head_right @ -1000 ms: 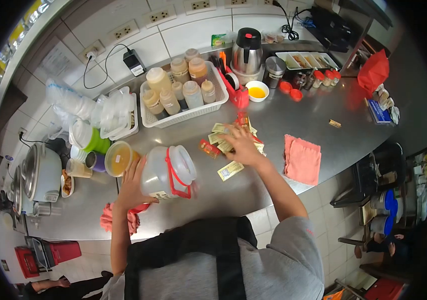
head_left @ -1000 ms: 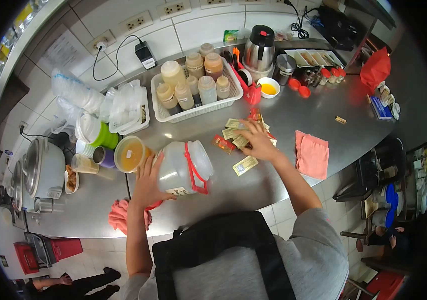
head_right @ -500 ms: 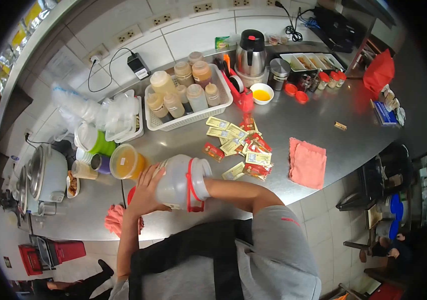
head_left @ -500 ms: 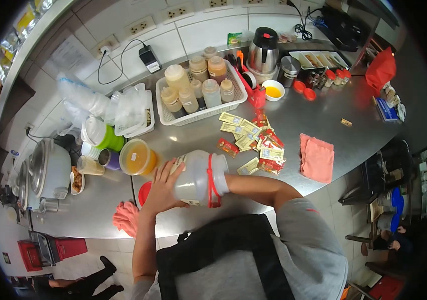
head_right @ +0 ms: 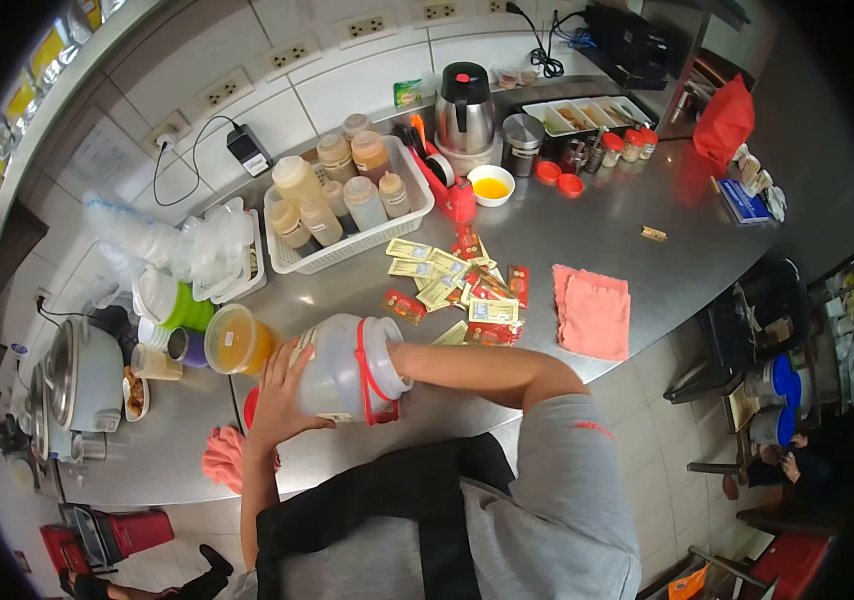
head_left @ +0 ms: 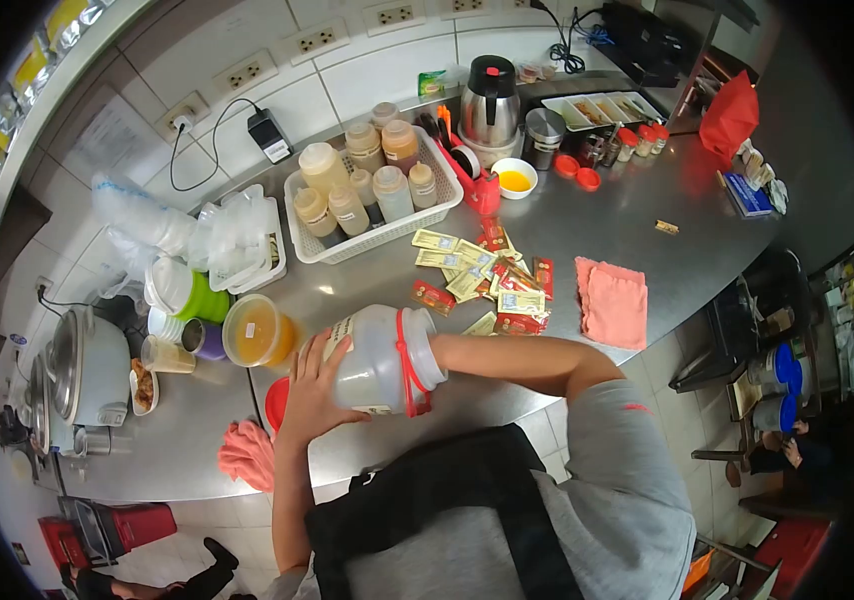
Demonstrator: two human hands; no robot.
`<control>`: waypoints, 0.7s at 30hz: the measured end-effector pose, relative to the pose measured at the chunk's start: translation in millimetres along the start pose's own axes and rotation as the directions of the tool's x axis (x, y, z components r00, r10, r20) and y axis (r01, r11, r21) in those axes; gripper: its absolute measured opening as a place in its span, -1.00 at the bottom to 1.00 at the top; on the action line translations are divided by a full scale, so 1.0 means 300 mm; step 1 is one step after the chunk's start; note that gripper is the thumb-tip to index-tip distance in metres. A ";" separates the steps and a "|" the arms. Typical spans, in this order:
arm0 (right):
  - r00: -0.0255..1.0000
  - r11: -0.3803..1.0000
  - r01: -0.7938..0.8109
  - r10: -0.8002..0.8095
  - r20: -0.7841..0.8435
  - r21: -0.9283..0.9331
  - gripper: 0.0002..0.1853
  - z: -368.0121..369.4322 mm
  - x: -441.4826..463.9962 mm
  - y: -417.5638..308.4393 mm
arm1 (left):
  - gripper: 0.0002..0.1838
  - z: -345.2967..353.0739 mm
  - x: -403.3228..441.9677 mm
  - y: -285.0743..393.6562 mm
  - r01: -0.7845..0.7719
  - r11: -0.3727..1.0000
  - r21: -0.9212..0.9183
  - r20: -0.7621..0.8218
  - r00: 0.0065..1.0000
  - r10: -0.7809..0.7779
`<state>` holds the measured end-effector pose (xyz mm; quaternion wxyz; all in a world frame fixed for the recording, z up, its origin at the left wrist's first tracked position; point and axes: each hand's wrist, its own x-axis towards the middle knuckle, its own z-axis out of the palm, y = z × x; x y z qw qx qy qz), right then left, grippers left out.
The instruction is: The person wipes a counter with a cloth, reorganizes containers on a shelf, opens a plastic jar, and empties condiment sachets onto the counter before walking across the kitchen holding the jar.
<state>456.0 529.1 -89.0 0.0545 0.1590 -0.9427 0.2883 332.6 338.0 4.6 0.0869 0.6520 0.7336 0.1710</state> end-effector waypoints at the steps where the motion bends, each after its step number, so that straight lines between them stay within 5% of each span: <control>1: 0.999 0.997 0.035 -0.036 0.026 0.062 -0.21 -0.015 -0.014 0.006 | 0.31 0.000 -0.001 -0.001 -0.001 1.000 -0.007 -0.002 1.000 0.001; 10: 0.985 0.988 -0.069 0.045 -0.167 -0.142 -0.15 0.103 -0.025 0.061 | 0.33 0.016 0.017 -0.003 -0.015 0.999 -0.033 -0.025 1.000 0.014; 13: 0.972 0.987 -0.078 0.044 -0.229 -0.143 -0.27 0.107 -0.013 0.083 | 0.33 0.021 0.013 0.023 0.013 1.000 -0.017 -0.046 0.999 -0.014; 16: 0.987 0.984 -0.121 0.106 -0.121 -0.127 -0.42 -0.106 -0.048 -0.060 | 0.37 0.021 0.008 0.043 0.011 1.000 0.017 -0.089 0.996 -0.009; 19: 0.904 0.877 -0.409 0.427 -0.020 0.254 -0.60 -0.150 -0.083 -0.032 | 0.34 0.018 0.003 0.053 0.081 0.997 -0.007 -0.084 0.993 -0.081; 21: 0.901 0.913 -0.316 0.374 -0.219 0.258 -0.66 -0.120 -0.146 -0.015 | 0.34 0.022 0.006 0.055 0.078 0.997 -0.010 -0.079 0.994 -0.079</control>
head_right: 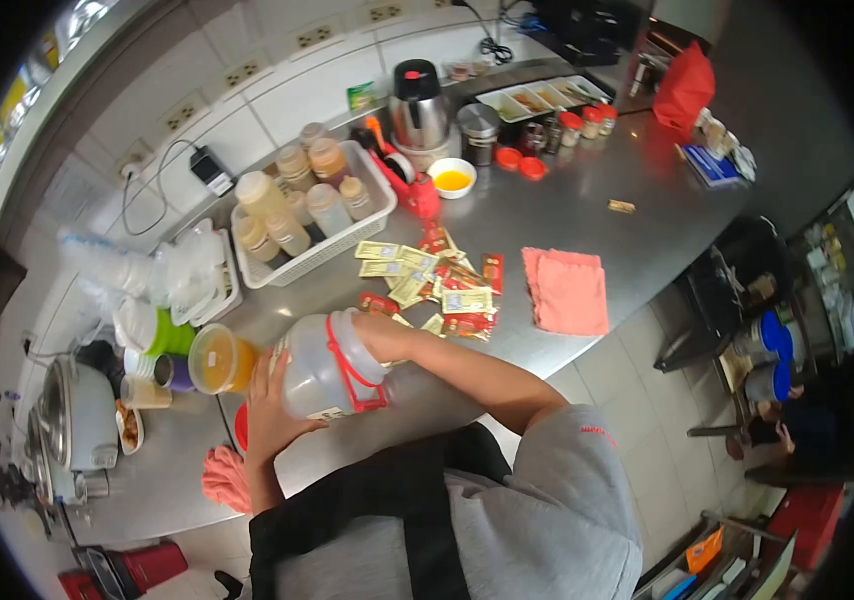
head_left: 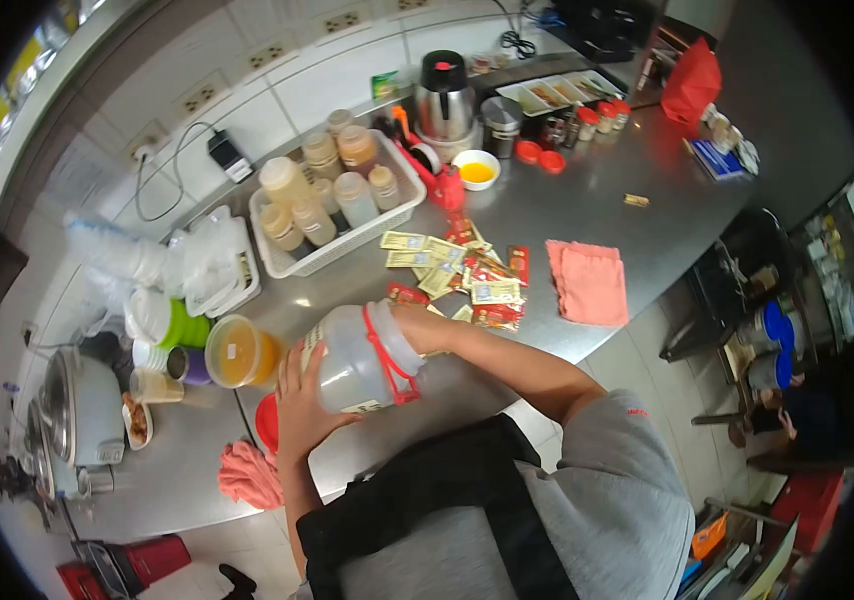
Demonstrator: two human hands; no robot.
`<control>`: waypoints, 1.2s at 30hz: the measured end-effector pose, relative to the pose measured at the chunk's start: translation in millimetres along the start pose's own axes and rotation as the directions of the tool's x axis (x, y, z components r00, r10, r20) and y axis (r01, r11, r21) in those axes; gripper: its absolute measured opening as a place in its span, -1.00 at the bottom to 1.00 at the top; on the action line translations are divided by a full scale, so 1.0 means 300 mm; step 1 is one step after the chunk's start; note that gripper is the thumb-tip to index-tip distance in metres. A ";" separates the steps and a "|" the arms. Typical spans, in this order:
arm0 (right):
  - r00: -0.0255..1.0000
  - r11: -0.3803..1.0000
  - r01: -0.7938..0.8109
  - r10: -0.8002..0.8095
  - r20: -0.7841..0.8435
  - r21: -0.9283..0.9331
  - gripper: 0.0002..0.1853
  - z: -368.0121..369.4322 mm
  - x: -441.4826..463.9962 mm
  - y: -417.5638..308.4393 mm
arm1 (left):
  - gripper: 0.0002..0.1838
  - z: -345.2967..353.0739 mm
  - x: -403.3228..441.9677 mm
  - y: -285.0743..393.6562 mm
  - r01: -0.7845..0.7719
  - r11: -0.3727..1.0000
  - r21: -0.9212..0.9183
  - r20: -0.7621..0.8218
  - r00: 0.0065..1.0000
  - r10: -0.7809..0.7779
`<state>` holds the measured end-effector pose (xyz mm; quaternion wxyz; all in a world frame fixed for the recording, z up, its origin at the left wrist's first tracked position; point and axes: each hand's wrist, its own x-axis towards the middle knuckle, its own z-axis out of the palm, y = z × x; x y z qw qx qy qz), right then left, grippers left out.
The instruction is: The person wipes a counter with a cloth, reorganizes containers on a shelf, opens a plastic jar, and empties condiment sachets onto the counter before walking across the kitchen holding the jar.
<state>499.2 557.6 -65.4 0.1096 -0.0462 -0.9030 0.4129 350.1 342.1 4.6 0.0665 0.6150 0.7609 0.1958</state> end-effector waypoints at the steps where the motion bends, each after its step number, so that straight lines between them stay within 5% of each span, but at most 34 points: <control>1: 0.995 0.999 0.052 -0.052 -0.090 0.000 -0.69 0.010 -0.027 0.028 | 0.34 0.005 0.005 0.003 0.000 1.000 -0.002 -0.001 1.000 0.000; 3: 0.945 0.974 0.219 -0.227 -0.236 -0.057 -0.73 0.022 -0.073 0.053 | 0.34 0.014 0.021 0.011 -0.026 1.000 -0.017 0.020 0.999 0.026; 6: 0.900 0.958 0.181 -0.252 -0.357 -0.221 -0.63 0.083 -0.098 0.127 | 0.34 0.012 0.040 0.014 -0.040 0.998 -0.040 0.029 0.999 0.041; 12: 0.903 0.996 0.053 -0.078 -0.423 -0.070 -0.45 0.027 -0.166 0.062 | 0.33 0.009 0.042 0.003 -0.049 0.998 -0.047 0.016 0.999 0.049; 17: 0.733 0.990 0.008 0.091 -0.674 0.142 -0.42 0.041 -0.179 0.081 | 0.34 0.004 0.036 -0.015 -0.025 0.999 -0.049 -0.030 0.999 0.024; 20: 0.491 0.910 0.020 0.352 -0.797 0.415 -0.39 0.027 -0.197 0.130 | 0.35 -0.007 -0.006 -0.076 0.008 0.999 -0.046 -0.082 0.997 -0.012; 23: 0.374 0.924 0.075 0.324 -0.869 0.376 -0.24 -0.057 -0.211 0.199 | 0.36 -0.019 -0.048 -0.129 0.047 0.999 0.006 -0.123 0.991 -0.046; 24: 0.374 0.917 0.054 0.348 -0.859 0.395 -0.15 -0.078 -0.214 0.219 | 0.36 -0.022 -0.061 -0.140 0.051 0.999 0.016 -0.124 0.991 -0.049; 25: 0.439 0.942 -0.207 0.332 -0.835 0.266 -0.12 -0.099 -0.229 0.234 | 0.37 -0.021 -0.077 -0.146 0.054 0.998 0.026 -0.122 0.991 -0.051; 26: 0.501 0.892 -0.441 0.333 -0.799 0.096 -0.07 -0.116 -0.245 0.228 | 0.38 -0.012 -0.098 -0.151 0.059 0.998 0.004 -0.147 0.987 -0.058; 29: 0.616 0.644 -0.729 0.470 -0.632 -0.232 0.01 -0.111 -0.252 0.264 | 0.43 0.036 -0.142 -0.170 0.097 0.989 -0.110 -0.231 0.966 -0.120; 31: 0.635 0.629 -0.725 0.455 -0.624 -0.279 0.03 -0.135 -0.249 0.255 | 0.47 0.072 -0.202 -0.162 0.176 0.953 -0.245 -0.261 0.935 -0.240; 36: 0.764 0.677 -0.625 0.430 -0.481 -0.389 -0.07 -0.260 -0.210 0.116 | 0.55 0.088 -0.253 -0.119 0.080 0.940 -0.332 -0.356 0.912 -0.203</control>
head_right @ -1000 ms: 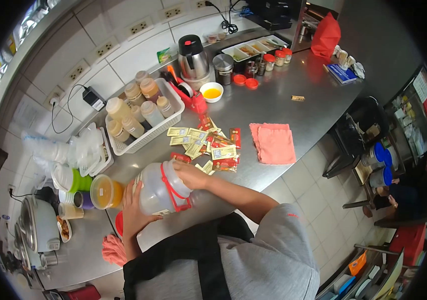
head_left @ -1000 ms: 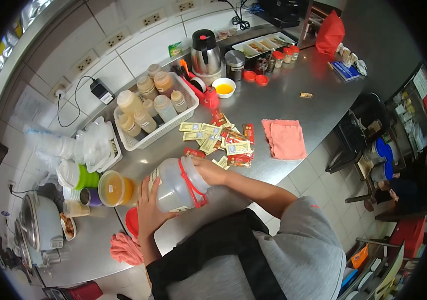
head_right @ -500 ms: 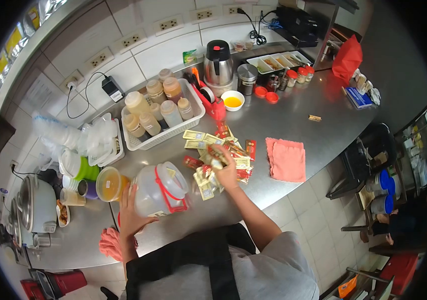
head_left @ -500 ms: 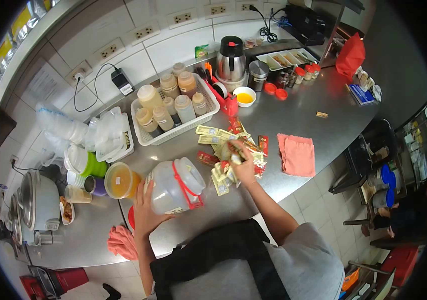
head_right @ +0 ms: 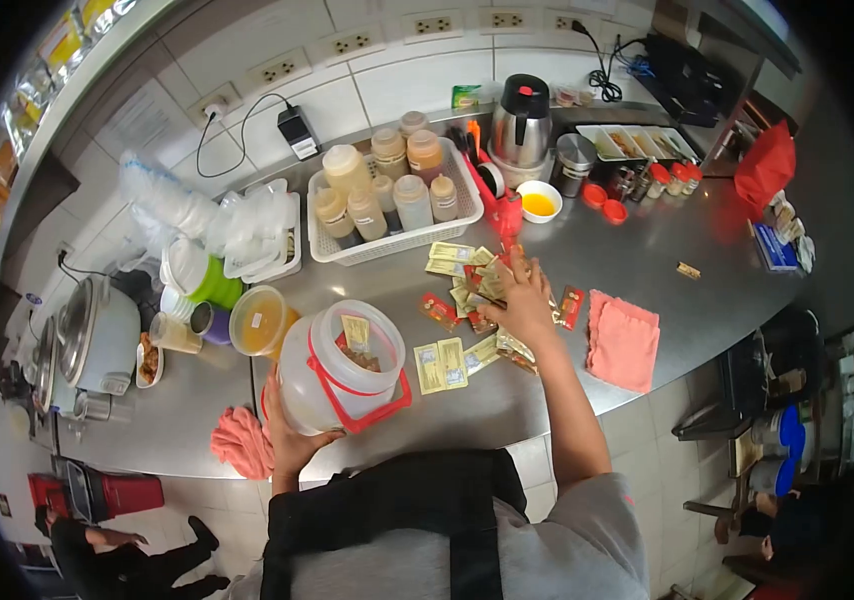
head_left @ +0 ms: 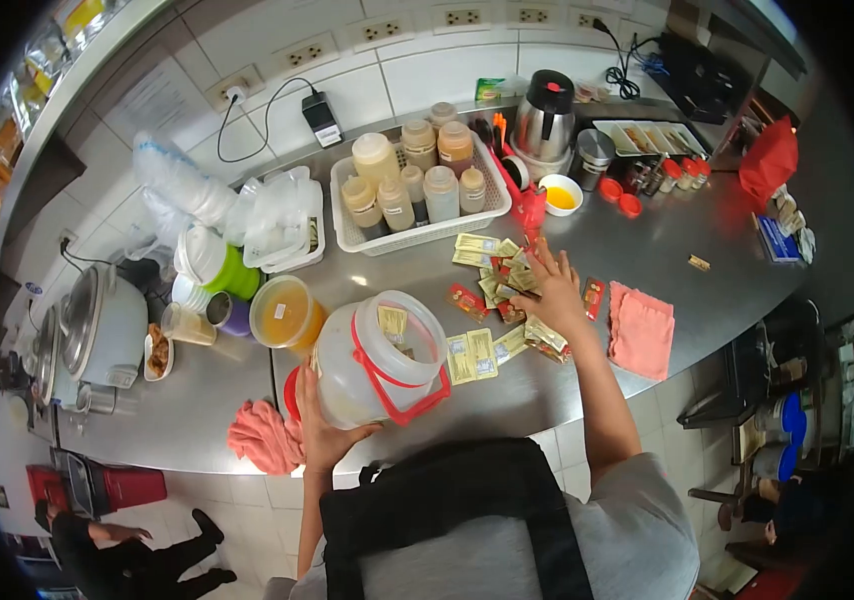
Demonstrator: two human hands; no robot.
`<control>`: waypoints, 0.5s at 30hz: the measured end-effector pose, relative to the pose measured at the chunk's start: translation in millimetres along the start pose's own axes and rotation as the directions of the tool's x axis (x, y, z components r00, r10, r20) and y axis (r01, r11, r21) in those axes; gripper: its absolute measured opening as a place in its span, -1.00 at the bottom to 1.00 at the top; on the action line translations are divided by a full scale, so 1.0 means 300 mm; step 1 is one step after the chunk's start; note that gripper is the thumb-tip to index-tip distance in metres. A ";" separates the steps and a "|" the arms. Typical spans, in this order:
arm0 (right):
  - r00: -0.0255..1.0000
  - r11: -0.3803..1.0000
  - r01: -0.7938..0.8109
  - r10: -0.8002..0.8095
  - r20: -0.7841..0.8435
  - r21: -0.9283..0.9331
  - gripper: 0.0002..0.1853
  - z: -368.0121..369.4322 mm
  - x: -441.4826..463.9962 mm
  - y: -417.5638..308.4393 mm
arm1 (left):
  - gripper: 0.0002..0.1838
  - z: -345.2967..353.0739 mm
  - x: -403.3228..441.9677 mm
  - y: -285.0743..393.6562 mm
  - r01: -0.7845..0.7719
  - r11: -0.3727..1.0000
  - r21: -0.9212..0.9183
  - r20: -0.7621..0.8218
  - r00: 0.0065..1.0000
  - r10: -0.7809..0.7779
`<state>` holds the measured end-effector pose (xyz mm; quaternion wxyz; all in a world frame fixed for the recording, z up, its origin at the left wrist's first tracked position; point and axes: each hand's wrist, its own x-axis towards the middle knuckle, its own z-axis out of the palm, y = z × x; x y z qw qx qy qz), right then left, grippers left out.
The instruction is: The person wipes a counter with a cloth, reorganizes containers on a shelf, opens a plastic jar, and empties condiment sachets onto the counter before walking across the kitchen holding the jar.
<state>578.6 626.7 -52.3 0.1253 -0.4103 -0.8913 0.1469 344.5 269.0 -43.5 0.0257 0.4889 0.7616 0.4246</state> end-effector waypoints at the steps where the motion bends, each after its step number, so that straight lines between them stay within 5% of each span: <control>1: 0.996 0.993 0.084 -0.083 -0.016 0.088 -0.23 -0.044 0.000 -0.021 | 0.55 -0.008 0.008 0.021 0.010 0.999 -0.033 -0.009 1.000 -0.010; 2: 0.991 0.929 0.054 -0.094 0.093 0.366 -0.27 -0.105 -0.003 -0.065 | 0.56 -0.019 0.011 0.042 0.021 0.998 -0.065 -0.017 1.000 -0.023; 4: 0.938 0.593 -0.120 -0.195 0.287 0.796 -0.35 -0.225 -0.020 -0.176 | 0.58 -0.037 0.022 0.097 0.090 0.981 -0.170 -0.065 0.993 -0.102; 5: 0.890 0.543 -0.136 -0.300 0.343 0.829 -0.35 -0.268 -0.034 -0.230 | 0.58 -0.044 0.023 0.111 0.116 0.968 -0.223 -0.087 0.987 -0.138; 8: 0.862 0.362 0.087 -0.494 0.112 0.928 -0.28 -0.284 -0.108 -0.372 | 0.60 -0.060 0.013 0.100 0.014 0.986 -0.169 -0.213 0.976 -0.050; 11: 0.871 0.362 0.142 -0.488 0.057 0.921 -0.29 -0.366 -0.189 -0.541 | 0.60 -0.071 0.001 0.070 -0.028 0.996 -0.089 -0.283 0.959 0.001; 15: 0.914 0.345 0.091 -0.401 0.059 0.934 -0.40 -0.392 -0.213 -0.626 | 0.36 -0.099 -0.013 0.053 0.121 0.983 0.135 -0.323 0.944 -0.072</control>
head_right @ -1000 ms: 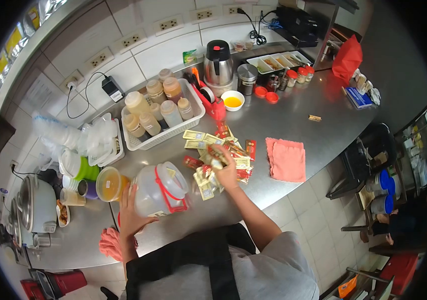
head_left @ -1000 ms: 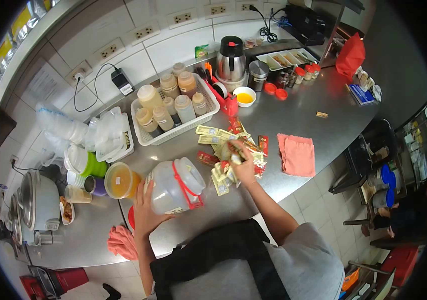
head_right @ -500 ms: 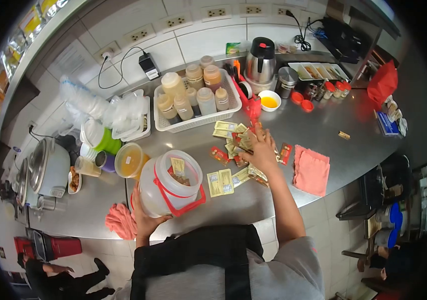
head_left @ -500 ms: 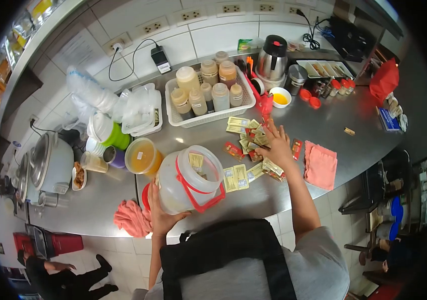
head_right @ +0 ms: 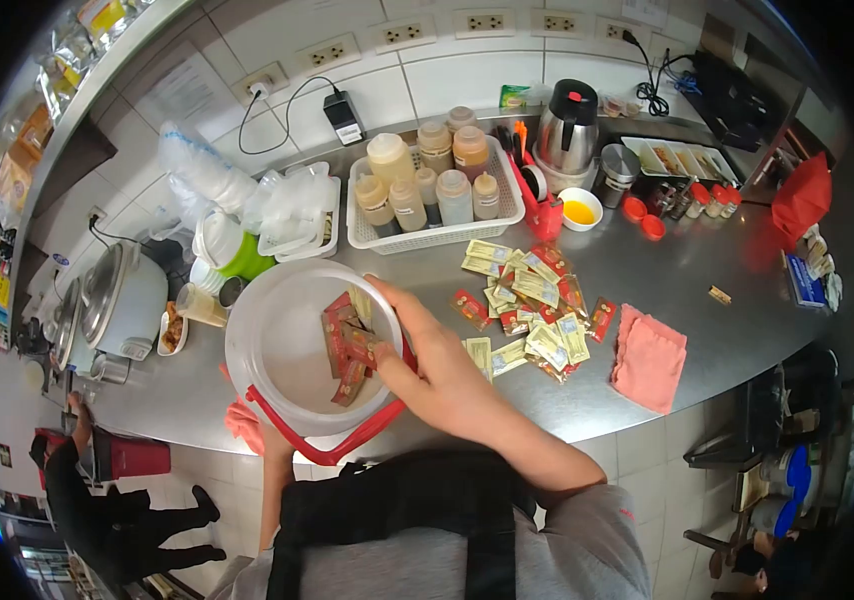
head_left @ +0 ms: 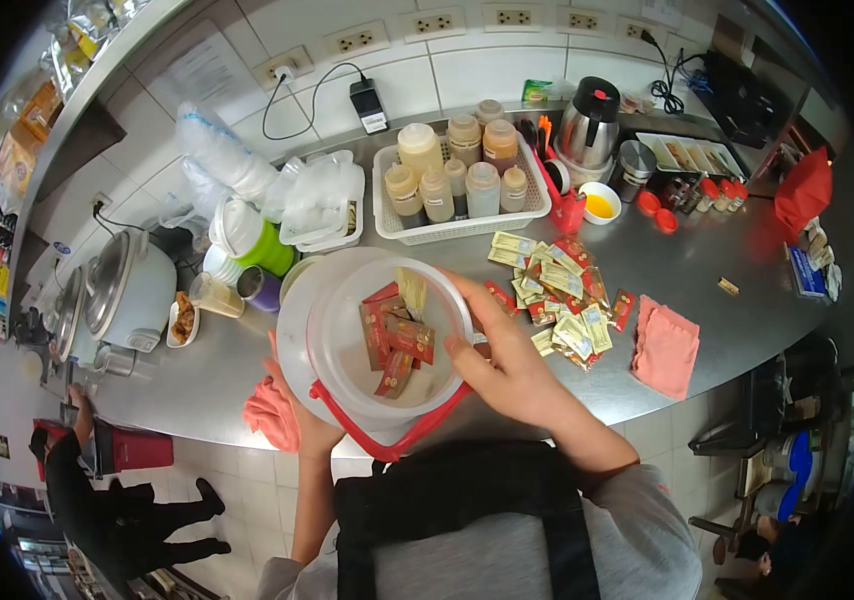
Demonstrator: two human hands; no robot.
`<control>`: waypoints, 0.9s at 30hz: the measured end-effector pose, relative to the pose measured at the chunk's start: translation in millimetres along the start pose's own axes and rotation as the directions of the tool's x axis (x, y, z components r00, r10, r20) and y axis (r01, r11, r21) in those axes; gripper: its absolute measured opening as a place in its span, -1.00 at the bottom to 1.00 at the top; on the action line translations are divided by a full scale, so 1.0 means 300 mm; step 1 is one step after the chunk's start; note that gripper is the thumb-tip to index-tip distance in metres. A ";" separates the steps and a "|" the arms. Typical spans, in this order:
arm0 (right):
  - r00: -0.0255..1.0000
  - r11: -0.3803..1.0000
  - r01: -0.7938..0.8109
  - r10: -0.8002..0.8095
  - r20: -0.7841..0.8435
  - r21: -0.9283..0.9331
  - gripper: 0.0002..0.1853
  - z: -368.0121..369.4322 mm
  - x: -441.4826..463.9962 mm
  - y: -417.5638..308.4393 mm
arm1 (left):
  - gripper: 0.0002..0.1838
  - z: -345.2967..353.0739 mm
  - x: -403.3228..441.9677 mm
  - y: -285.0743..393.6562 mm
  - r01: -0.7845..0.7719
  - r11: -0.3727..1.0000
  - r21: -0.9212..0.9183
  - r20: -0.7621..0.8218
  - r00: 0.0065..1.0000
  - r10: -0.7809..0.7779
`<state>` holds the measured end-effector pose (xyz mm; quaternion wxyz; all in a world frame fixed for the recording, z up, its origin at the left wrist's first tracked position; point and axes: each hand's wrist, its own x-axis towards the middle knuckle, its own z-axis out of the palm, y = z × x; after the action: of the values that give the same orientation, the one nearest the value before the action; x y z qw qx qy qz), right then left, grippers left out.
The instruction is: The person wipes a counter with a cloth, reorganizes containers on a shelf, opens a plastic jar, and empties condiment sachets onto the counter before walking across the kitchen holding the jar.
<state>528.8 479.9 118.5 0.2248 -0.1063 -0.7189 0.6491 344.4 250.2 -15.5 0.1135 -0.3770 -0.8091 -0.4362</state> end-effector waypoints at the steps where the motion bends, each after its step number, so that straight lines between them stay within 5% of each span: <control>1: 0.999 0.997 0.051 -0.051 -0.009 -0.055 -0.40 0.012 0.000 0.007 | 0.32 0.001 0.009 -0.008 0.048 0.999 -0.020 -0.020 0.999 -0.048; 4: 0.987 0.981 0.151 -0.156 -0.036 -0.122 -0.44 0.043 -0.005 0.044 | 0.20 0.021 0.021 -0.059 0.274 0.862 -0.427 -0.010 0.951 -0.308; 7: 0.981 0.984 0.179 -0.178 -0.082 0.008 -0.53 0.085 -0.005 0.081 | 0.09 0.064 0.004 -0.107 0.392 0.444 -0.806 0.136 0.852 -0.506; 9: 0.970 0.970 0.224 -0.212 -0.121 0.094 -0.59 0.117 0.004 0.130 | 0.03 0.092 -0.020 -0.123 0.399 0.257 -0.881 0.203 0.806 -0.556; 12: 0.942 0.936 0.265 -0.302 -0.143 -0.231 -0.70 0.096 0.023 0.217 | -0.05 0.118 -0.055 -0.122 0.376 0.115 -0.919 0.247 0.779 -0.577; 15: 0.839 0.716 0.356 -0.528 -0.133 -0.601 -0.77 0.087 -0.012 0.251 | -0.15 0.130 -0.062 -0.106 0.361 -0.027 -0.932 0.323 0.799 -0.508; 17: 0.869 0.661 0.469 -0.462 0.174 -0.586 -0.81 0.073 -0.048 0.297 | -0.25 0.138 -0.069 -0.089 0.373 -0.145 -0.917 0.398 0.815 -0.422; 18: 0.854 0.638 0.520 -0.412 0.318 -0.568 -0.82 0.069 -0.055 0.326 | -0.17 0.160 -0.080 -0.084 0.412 -0.070 -0.909 0.393 0.787 -0.474; 21: 0.841 0.610 0.481 -0.117 0.529 -0.630 -0.71 0.062 -0.039 0.450 | -0.13 0.190 -0.097 -0.097 0.474 -0.182 -0.861 0.508 0.793 -0.335; 24: 0.803 0.642 0.528 -0.165 0.573 -0.556 -0.56 0.074 0.037 0.506 | -0.07 0.234 -0.130 -0.077 0.587 -0.114 -0.802 0.594 0.762 -0.258; 27: 0.800 0.619 0.599 -0.441 0.407 -0.508 -0.45 0.085 0.031 0.546 | -0.04 0.257 -0.114 -0.056 0.646 -0.058 -0.761 0.644 0.742 -0.184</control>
<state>486.2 483.5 -42.0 0.2674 0.1209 -0.9102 0.2922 367.2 288.1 -89.2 -0.4512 -0.1483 -0.3882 -0.7898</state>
